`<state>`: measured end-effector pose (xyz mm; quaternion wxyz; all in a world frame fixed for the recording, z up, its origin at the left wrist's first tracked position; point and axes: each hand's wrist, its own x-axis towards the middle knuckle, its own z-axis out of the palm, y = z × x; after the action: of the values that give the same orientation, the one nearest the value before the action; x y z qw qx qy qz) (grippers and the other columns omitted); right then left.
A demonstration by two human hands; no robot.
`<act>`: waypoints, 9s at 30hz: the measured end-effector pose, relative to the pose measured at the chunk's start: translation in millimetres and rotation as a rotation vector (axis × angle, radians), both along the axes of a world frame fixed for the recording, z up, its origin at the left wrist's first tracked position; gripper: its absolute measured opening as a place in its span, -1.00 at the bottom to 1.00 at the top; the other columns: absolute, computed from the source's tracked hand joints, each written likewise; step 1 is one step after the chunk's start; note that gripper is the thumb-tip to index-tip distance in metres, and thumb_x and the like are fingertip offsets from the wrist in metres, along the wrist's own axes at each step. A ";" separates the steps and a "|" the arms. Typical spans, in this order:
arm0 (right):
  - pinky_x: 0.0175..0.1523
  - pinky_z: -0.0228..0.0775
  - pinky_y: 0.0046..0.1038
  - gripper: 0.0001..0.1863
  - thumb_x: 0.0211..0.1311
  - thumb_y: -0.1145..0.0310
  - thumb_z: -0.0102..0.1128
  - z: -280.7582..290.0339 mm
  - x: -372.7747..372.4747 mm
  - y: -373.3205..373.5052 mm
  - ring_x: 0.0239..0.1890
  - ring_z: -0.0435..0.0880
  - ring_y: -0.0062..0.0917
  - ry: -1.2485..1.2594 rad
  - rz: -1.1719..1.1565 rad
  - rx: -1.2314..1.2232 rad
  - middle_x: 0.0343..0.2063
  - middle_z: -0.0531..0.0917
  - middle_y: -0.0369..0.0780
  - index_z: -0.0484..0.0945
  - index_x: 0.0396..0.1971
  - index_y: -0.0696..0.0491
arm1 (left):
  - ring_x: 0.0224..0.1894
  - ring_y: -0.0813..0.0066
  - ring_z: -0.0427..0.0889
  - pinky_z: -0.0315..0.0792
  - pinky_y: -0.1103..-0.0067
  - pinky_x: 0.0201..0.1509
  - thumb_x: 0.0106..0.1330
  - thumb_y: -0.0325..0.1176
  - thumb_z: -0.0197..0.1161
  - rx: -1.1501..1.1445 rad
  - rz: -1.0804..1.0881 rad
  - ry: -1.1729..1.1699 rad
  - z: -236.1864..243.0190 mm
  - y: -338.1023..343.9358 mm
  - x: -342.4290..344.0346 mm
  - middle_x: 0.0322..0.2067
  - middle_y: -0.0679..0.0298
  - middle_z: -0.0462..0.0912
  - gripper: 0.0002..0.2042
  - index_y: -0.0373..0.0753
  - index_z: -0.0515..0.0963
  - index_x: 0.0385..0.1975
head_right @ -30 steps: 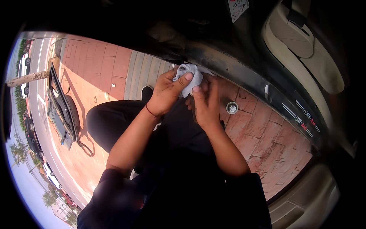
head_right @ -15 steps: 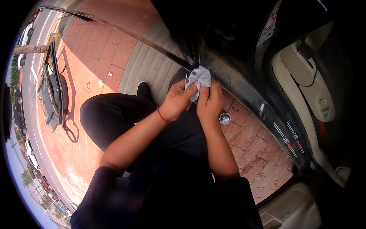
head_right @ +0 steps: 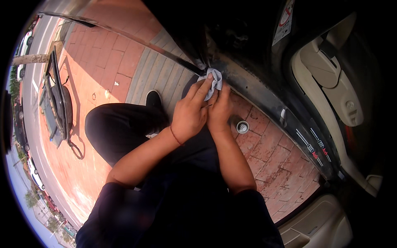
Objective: The person cleans and scrapes the edge of a car door using a spray can, a cloth, and a metal scraper tool.
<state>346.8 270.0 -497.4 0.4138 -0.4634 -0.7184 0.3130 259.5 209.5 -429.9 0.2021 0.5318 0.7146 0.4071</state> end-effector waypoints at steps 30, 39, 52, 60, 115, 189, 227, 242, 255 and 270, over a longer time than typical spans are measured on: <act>0.07 0.55 -0.37 -0.54 0.49 0.24 0.15 19.0 -9.8 -16.2 0.02 0.68 -0.29 0.253 0.036 -0.024 -0.01 0.65 -0.05 0.36 0.22 0.20 | -0.20 -0.06 0.67 0.60 0.31 -0.20 0.23 -0.63 0.13 0.208 -0.047 -0.078 5.9 -5.8 -9.3 0.08 0.04 0.52 -0.34 -0.09 0.33 0.40; 0.15 0.48 -0.40 -0.46 0.40 0.25 0.29 26.0 -9.1 -17.9 0.09 0.63 -0.36 0.223 0.021 -0.107 0.06 0.60 -0.07 0.34 0.23 0.19 | -0.28 -0.01 0.66 0.59 0.32 -0.30 0.21 -0.58 0.17 0.228 -0.045 -0.015 11.3 -1.1 -16.3 0.06 0.07 0.54 -0.33 -0.10 0.33 0.40; 0.04 0.54 -0.35 -0.55 0.53 0.14 0.08 39.6 -8.0 -16.7 0.00 0.70 -0.29 0.162 -0.039 0.000 -0.03 0.66 -0.06 0.40 0.20 0.14 | -0.26 -0.03 0.66 0.58 0.33 -0.27 0.14 -0.65 0.11 0.297 -0.048 -0.048 23.3 -0.7 -12.0 0.03 0.06 0.54 -0.34 -0.15 0.40 0.35; 0.06 0.53 -0.33 -0.63 0.54 0.27 0.04 48.1 -15.2 -14.0 0.00 0.70 -0.29 0.140 -0.011 -0.122 -0.01 0.67 -0.08 0.40 0.21 0.13 | -0.17 -0.07 0.65 0.58 0.31 -0.19 0.11 -0.70 0.04 0.284 -0.071 -0.044 20.7 3.8 -20.7 0.05 0.02 0.53 -0.31 -0.18 0.39 0.35; -0.19 0.59 -0.24 -0.66 0.46 0.28 0.11 82.1 -23.5 -23.5 -0.19 0.77 -0.06 0.193 -0.010 -0.121 -0.24 0.72 0.03 0.39 0.08 0.14 | -0.17 -0.12 0.65 0.57 0.32 -0.10 0.18 -0.68 0.01 0.275 -0.127 -0.037 54.0 -0.9 -30.6 -0.06 -0.08 0.57 -0.40 -0.28 0.42 0.32; -0.31 0.59 -0.29 -0.66 0.44 0.34 0.14 173.9 -34.5 -25.3 -0.31 0.78 -0.13 0.303 0.010 -0.027 -0.33 0.71 -0.03 0.39 0.09 0.18 | -0.18 -0.03 0.66 0.59 0.37 -0.18 0.08 -0.66 0.04 0.344 -0.127 0.097 148.6 -0.6 -35.6 0.01 0.02 0.57 -0.30 -0.16 0.42 0.36; -0.33 0.55 -0.31 -0.62 0.43 0.26 0.18 235.5 -30.4 -16.4 -0.36 0.77 -0.17 0.355 0.122 0.028 -0.37 0.69 -0.03 0.37 0.04 0.22 | -0.35 0.05 0.64 0.55 0.40 -0.35 0.05 -0.62 0.08 0.323 -0.142 0.172 209.1 -0.1 -37.1 -0.13 0.05 0.57 -0.31 -0.23 0.41 0.34; -0.33 0.52 -0.34 -0.64 0.46 0.28 0.14 259.5 -33.8 -15.0 -0.35 0.77 -0.25 0.260 0.092 0.112 -0.32 0.71 -0.06 0.34 0.07 0.19 | -0.33 0.11 0.65 0.56 0.40 -0.37 0.05 -0.59 0.12 0.372 -0.167 0.192 230.8 1.3 -41.8 -0.15 0.16 0.56 -0.28 -0.18 0.38 0.38; -0.13 0.46 -0.47 -0.67 0.49 0.24 0.12 309.1 -30.2 -9.5 -0.23 0.62 -0.51 0.343 0.167 -0.117 -0.27 0.62 -0.22 0.38 0.08 0.10 | -0.38 0.09 0.61 0.52 0.36 -0.39 0.03 -0.59 0.11 0.439 -0.182 0.189 262.5 10.5 -49.6 -0.20 0.15 0.54 -0.27 -0.23 0.36 0.37; 0.16 0.40 -0.44 -0.60 0.54 0.27 -0.03 263.6 2.5 -16.0 0.05 0.56 -0.49 0.751 0.327 0.076 0.00 0.57 -0.13 0.31 0.19 0.21 | -0.15 0.09 0.69 0.58 0.46 -0.11 0.02 -0.59 0.31 0.661 -0.229 0.075 250.3 -21.3 -41.9 -0.09 0.01 0.64 -0.37 -0.31 0.47 0.23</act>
<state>349.3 254.0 -233.8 0.6089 -0.1809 -0.5925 0.4955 217.5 188.1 -179.6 0.0371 0.6597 0.4867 0.5715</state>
